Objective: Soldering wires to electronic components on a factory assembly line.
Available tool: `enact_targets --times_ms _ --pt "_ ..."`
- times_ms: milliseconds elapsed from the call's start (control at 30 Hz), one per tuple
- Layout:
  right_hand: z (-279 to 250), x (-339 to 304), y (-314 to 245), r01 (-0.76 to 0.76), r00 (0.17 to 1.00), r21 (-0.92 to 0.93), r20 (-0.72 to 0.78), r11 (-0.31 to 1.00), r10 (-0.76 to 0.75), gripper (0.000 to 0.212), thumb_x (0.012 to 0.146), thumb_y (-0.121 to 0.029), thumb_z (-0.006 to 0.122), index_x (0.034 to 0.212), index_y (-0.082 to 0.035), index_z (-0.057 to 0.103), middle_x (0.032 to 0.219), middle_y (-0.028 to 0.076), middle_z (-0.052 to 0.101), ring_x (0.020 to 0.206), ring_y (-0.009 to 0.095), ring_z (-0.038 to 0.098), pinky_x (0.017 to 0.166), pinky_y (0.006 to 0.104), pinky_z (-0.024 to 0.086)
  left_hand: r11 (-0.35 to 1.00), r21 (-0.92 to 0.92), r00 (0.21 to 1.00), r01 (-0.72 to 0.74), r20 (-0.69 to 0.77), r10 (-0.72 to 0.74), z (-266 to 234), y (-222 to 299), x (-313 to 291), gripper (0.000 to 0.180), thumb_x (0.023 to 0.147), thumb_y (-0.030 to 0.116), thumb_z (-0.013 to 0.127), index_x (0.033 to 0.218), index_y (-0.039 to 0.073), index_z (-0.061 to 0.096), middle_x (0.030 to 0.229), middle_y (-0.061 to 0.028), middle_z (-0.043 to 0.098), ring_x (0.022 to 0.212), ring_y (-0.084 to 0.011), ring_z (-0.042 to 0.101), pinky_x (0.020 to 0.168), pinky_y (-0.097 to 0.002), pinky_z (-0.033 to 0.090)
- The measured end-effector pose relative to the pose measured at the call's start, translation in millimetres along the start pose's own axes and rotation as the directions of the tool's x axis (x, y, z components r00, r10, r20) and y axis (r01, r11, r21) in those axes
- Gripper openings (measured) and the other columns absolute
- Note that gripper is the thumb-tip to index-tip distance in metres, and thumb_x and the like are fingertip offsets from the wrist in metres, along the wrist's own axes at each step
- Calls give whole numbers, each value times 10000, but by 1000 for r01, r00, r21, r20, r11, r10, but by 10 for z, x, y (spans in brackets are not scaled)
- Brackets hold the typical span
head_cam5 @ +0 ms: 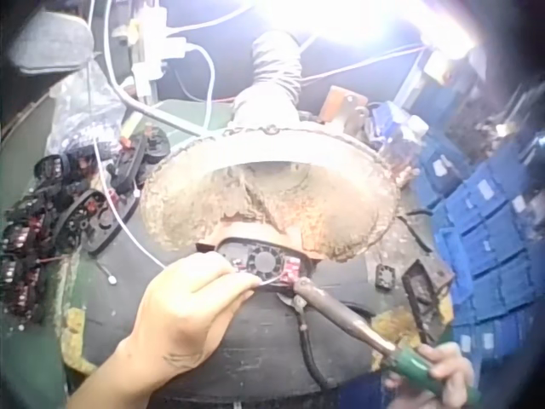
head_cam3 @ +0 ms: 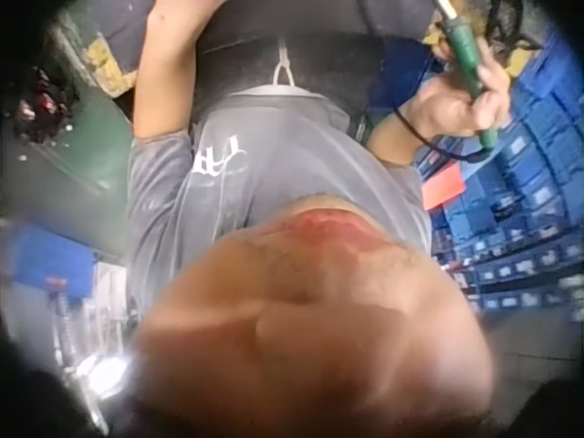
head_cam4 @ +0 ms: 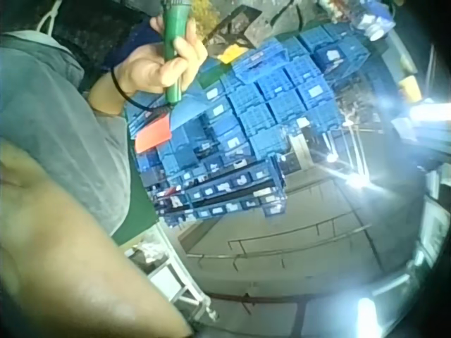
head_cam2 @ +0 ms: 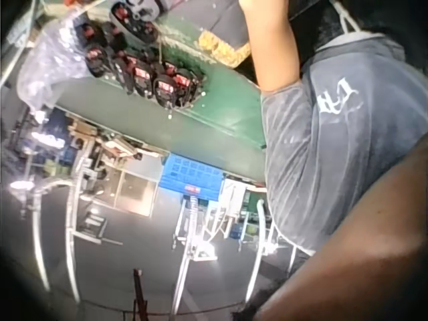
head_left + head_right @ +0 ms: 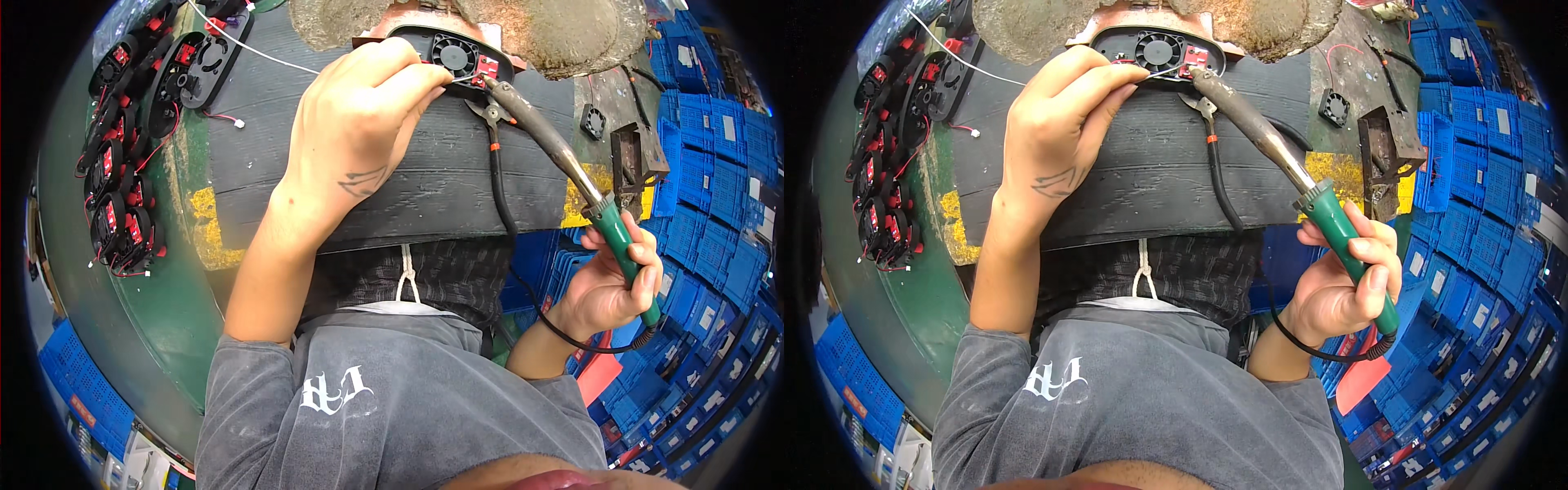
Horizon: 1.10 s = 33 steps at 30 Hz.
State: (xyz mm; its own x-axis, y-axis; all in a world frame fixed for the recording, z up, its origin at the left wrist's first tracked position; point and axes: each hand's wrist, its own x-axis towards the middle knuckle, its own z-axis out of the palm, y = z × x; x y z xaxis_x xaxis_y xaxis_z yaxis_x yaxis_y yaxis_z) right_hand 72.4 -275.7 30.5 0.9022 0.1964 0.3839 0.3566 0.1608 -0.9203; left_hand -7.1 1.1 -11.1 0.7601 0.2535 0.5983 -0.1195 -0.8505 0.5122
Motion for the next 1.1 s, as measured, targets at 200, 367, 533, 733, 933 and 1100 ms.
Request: enact_targets --times_ms 200,367,533,733,933,1100 --pt "13 15 7 1 1000 -17 -5 1000 -1 356 938 -301 466 882 25 598 1012 254 629 611 392 682 512 426 610 1000 -5 1000 -2 -4 2 4 -2 3 172 791 -6 724 960 24 716 820 -93 607 739 -254 618 672 -333 505" --pt "10 12 -19 16 1000 -6 5 1000 -16 359 940 -306 467 885 23 601 1010 253 631 607 387 680 512 423 607 1000 -4 1000 -16 -26 16 -33 17 -4 173 788 -1 729 958 27 719 816 -91 603 739 -251 614 669 -334 502" --pt "19 22 12 5 1000 -17 -1 1000 -5 360 940 -310 469 886 19 605 1010 251 632 604 383 679 514 424 605 1000 1 1000 6 0 -6 -1 4 -8 171 788 -3 728 956 27 722 825 -90 614 750 -250 622 678 -333 507" --pt "-10 19 2 1 1000 -13 5 1000 -1 361 939 -309 470 885 21 607 1011 251 633 614 384 684 514 422 607 1000 -8 1000 -8 -11 8 -2 -8 -4 177 788 -8 728 962 23 723 827 -93 619 753 -248 625 676 -330 507" --pt "-68 29 -5 6 998 33 54 999 -7 356 965 -278 451 945 11 658 1075 269 661 708 359 711 559 390 600 1000 6 997 -29 -71 29 41 -46 -7 148 763 70 757 893 56 688 789 -51 587 751 -244 619 661 -357 507" --pt "-46 32 1 1 999 -30 -38 1000 -2 359 931 -300 468 883 28 604 1013 252 636 623 391 688 516 418 617 1000 -4 999 -22 -47 21 12 -28 0 155 779 24 745 929 40 708 802 -67 602 739 -239 619 657 -337 505"
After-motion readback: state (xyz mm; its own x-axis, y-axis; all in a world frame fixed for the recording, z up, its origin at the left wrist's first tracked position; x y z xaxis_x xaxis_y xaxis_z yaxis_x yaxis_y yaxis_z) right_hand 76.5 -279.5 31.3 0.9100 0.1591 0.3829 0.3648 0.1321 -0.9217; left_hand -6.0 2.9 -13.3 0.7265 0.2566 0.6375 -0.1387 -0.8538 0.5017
